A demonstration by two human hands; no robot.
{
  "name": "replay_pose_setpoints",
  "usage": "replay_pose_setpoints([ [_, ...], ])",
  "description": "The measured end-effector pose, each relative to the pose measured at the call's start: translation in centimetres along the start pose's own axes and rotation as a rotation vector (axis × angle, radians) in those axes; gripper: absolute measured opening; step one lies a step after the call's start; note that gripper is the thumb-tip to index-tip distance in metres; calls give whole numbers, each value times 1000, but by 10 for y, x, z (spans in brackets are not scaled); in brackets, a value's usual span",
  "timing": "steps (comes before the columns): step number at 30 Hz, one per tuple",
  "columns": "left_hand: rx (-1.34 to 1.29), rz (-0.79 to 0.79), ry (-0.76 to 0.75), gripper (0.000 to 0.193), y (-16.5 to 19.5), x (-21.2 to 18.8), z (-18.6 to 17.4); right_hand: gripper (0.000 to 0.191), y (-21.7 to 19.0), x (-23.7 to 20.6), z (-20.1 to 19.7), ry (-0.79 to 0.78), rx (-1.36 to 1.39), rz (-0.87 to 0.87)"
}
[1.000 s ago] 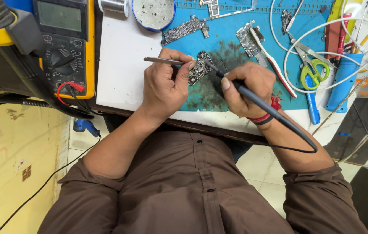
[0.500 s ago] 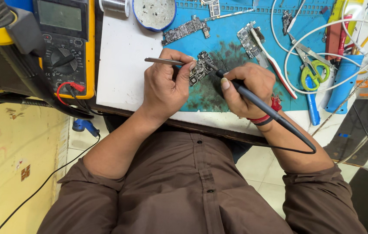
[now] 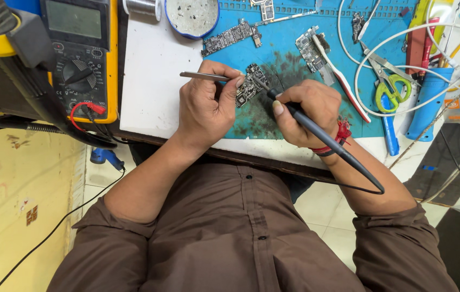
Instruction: The person uses a soldering iron and tweezers to apply solder to a small circuit board. They repeatedly heat and feed solder to specific points on the board while holding it steady with tweezers.
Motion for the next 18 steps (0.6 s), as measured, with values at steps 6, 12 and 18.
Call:
replay_pose_setpoints([
  [6,-2,-20,-6,8,-2,0,0,12,2,-1,1,-2,-3,-1],
  [12,-10,7,-5,7,0,0,1,12,1,-2,0,6,-16,8],
  [18,-7,4,-2,7,1,0,0,12,1,-1,0,-5,8,1],
])
Point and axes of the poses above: each hand's wrist, its own x-axis towards the middle knuckle, its own z-axis out of the palm, y = z × x, the point moved 7 cm from there along x, towards the middle knuckle, and after that the axes turned 14 degrees about y, right-handed, at the moved point
